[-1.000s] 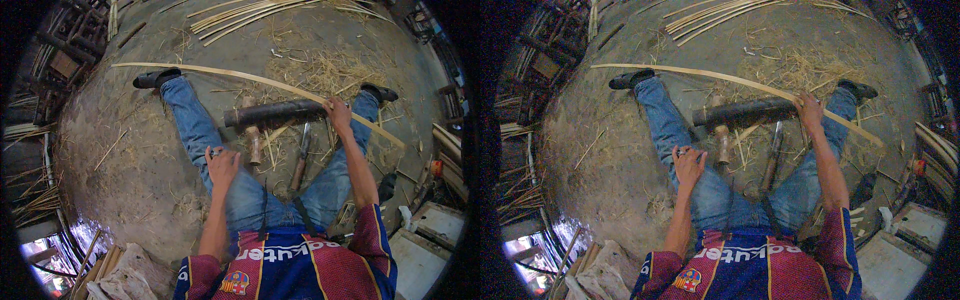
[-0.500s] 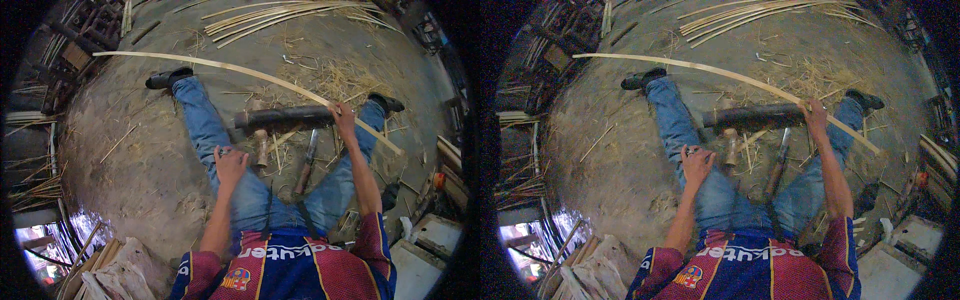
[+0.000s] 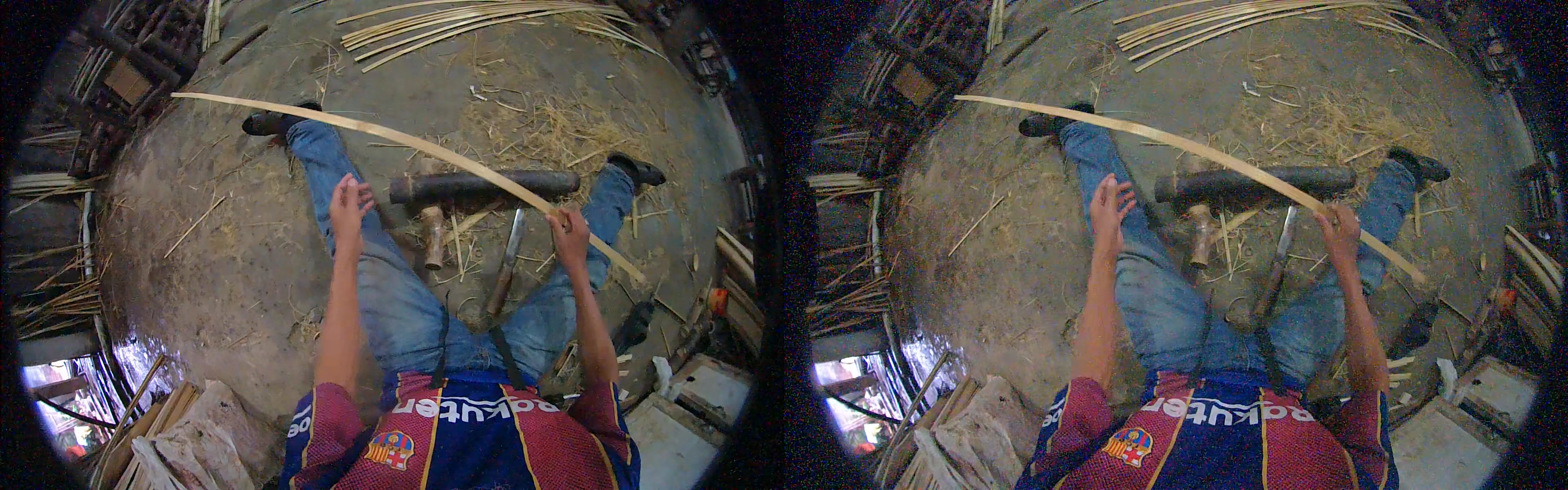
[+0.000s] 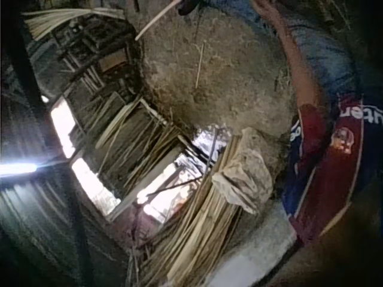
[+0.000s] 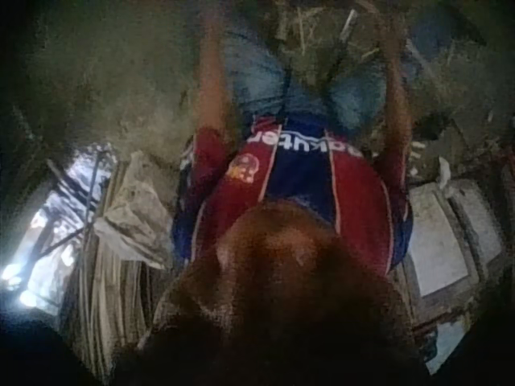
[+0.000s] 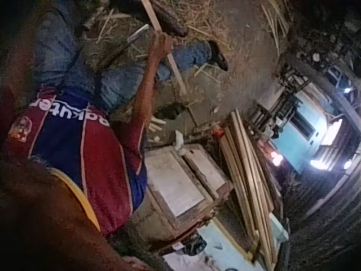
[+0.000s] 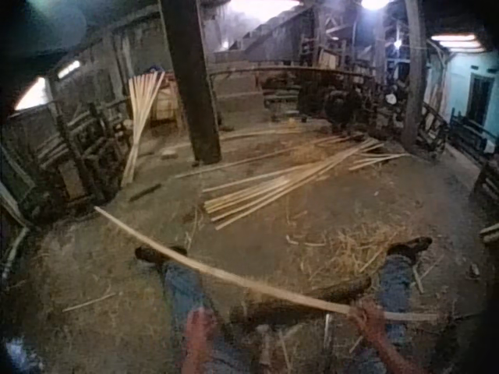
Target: The person sits on the floor and uses a knife to shave a long bamboo strip held against a cylindrical support. They repeatedly scrape the surface to remove thin layers, occasionally repositioning the strip and inspecting the shaved surface.
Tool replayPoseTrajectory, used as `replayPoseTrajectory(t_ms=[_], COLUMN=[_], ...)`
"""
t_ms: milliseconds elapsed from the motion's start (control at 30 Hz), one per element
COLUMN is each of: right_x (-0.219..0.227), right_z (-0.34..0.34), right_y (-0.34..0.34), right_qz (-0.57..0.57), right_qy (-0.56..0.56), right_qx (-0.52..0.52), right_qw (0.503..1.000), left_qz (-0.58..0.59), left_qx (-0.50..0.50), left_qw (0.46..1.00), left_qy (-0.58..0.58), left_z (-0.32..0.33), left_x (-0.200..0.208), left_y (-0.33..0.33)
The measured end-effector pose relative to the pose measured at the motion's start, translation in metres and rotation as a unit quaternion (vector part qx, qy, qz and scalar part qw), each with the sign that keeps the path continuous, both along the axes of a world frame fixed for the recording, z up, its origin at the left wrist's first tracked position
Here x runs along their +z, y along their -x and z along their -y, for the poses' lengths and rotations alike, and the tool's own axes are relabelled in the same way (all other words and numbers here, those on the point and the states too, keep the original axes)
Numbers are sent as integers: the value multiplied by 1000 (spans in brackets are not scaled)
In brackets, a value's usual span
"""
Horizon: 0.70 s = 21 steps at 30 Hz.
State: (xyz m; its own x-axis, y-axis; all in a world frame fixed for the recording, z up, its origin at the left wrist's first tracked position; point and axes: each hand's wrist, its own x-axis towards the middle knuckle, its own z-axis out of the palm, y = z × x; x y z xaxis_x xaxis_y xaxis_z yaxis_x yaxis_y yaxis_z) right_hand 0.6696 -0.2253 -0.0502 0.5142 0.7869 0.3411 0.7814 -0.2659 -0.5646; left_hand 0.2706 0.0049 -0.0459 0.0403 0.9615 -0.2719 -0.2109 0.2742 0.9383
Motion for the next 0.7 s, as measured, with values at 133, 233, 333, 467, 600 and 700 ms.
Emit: replayPoseTrajectory(t_ms=[133,233,333,467,600,700], right_x=[8,3,1,19,20,20], right_z=[37,61,79,88,95,101], right_y=[12,15,13,27,28,29], right_qz=[-14,-18,-15,-37,-30,-30], right_qy=[17,12,11,43,32,19], right_qx=[8,0,21,22,29,45], right_qw=[1000,1000,1000,998,999,998], left_qz=[113,138,106,-95,-335,-290], left_qx=[-12,-21,-3,-51,130,200], left_qw=[993,989,994,993,910,923], left_qy=[38,45,7,-53,-206,-156], left_z=[-26,-39,-40,-38,-9,-13], left_x=[6,8,8,0,5,13], left_y=[-1,-6,-4,20,24,55])
